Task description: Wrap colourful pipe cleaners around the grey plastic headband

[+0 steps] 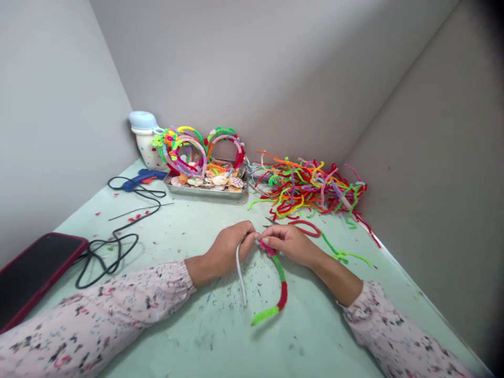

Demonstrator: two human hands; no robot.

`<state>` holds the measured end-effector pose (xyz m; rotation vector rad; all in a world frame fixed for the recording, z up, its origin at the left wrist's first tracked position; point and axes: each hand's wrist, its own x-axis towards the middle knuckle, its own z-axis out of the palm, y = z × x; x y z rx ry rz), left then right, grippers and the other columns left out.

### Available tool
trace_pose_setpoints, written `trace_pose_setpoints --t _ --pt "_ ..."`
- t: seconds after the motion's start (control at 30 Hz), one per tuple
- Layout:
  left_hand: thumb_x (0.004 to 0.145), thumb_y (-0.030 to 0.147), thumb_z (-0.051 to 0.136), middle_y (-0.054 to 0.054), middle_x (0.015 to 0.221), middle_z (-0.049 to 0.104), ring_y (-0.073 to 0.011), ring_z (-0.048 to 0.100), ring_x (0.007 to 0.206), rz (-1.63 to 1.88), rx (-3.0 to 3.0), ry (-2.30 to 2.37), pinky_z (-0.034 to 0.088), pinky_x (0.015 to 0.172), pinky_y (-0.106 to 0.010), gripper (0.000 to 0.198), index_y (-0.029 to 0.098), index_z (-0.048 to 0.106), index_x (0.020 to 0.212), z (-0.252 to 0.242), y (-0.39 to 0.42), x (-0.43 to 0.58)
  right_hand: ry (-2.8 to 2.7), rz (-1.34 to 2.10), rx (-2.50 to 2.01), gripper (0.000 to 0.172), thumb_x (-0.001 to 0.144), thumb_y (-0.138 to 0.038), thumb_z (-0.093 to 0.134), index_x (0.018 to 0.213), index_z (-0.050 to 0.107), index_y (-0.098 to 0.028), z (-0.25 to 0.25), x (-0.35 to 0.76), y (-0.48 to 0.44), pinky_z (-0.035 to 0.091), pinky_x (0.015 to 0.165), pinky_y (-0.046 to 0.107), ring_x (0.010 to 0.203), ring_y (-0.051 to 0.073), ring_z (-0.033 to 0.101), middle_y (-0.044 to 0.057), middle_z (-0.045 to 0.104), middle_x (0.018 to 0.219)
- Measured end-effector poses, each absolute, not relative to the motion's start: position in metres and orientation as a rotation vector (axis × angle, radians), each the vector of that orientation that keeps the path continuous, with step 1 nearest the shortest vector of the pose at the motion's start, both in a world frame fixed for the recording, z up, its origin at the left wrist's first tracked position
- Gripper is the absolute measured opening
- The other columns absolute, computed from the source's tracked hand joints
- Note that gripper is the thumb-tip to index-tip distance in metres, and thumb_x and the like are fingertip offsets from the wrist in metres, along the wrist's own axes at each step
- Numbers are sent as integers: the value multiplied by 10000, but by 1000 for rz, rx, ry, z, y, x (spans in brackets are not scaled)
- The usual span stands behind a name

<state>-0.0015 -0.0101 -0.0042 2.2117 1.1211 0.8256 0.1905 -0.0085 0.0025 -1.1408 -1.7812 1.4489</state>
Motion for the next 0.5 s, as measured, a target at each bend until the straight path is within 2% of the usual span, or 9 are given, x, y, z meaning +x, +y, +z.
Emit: trace_pose_setpoints --t 0.5 --pt "885 285 382 11 672 529 -112 470 619 818 2235 1090 339 576 -219 221 159 532 783 -6 -10 -1 -1841 1392 -1176 168 780 -265 560 788 658 -129 2 191 -8 342 500 200 528 91 475 -13 552 582"
